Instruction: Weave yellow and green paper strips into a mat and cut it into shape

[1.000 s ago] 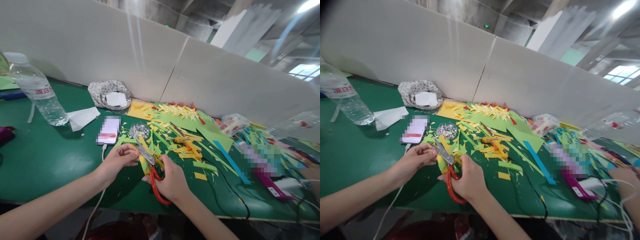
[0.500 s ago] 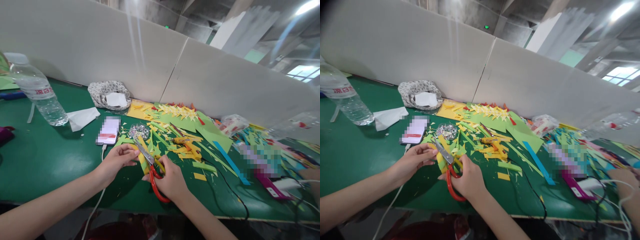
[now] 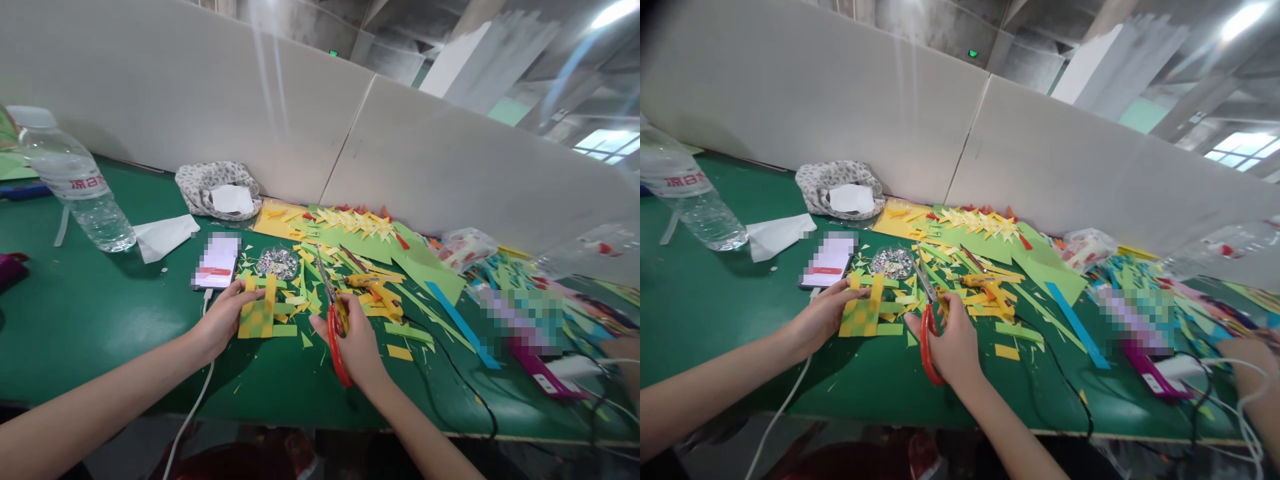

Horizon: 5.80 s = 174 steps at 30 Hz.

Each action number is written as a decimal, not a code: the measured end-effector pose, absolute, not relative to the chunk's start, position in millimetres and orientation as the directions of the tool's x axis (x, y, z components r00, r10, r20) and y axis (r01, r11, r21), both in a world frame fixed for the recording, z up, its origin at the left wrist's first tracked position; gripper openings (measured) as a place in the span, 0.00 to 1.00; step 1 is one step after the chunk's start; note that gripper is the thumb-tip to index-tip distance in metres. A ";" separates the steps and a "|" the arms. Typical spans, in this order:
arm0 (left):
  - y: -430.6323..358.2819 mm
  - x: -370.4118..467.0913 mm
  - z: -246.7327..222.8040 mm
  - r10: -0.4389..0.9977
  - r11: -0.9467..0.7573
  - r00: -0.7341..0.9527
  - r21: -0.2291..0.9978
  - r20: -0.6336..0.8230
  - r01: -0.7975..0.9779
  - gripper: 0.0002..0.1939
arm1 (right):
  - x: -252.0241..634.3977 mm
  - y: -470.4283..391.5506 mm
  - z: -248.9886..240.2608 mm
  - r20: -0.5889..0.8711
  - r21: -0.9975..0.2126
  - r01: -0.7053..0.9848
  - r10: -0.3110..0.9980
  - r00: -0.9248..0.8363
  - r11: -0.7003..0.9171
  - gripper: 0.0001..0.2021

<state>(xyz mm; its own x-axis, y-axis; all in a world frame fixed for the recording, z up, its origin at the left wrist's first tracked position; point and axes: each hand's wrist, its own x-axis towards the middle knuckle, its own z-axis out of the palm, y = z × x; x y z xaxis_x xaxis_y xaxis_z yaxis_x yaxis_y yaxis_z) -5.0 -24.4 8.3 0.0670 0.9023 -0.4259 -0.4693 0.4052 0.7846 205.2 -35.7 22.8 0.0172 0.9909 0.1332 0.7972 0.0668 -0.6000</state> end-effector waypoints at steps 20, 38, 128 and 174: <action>-36.2 3.1 18.3 0.933 0.333 0.013 0.854 -0.359 -0.400 0.10 | 184.9 -52.3 14.3 0.151 -0.388 0.901 0.977 -0.147 0.196 0.20; -29.5 -1.9 14.5 0.955 0.246 -0.074 0.907 -0.287 -0.341 0.15 | 186.0 -54.3 27.0 0.099 -0.442 0.888 0.991 -0.094 0.128 0.24; -27.4 -3.8 10.9 0.937 0.347 0.098 0.923 -0.335 -0.165 0.13 | 204.2 -20.9 9.8 -0.133 -0.973 0.192 0.991 -0.031 -0.125 0.24; -26.3 -8.3 24.0 0.944 0.182 0.254 0.974 -0.212 0.137 0.17 | 195.5 -37.7 28.7 -0.140 -0.982 0.166 0.950 -0.281 -0.095 0.19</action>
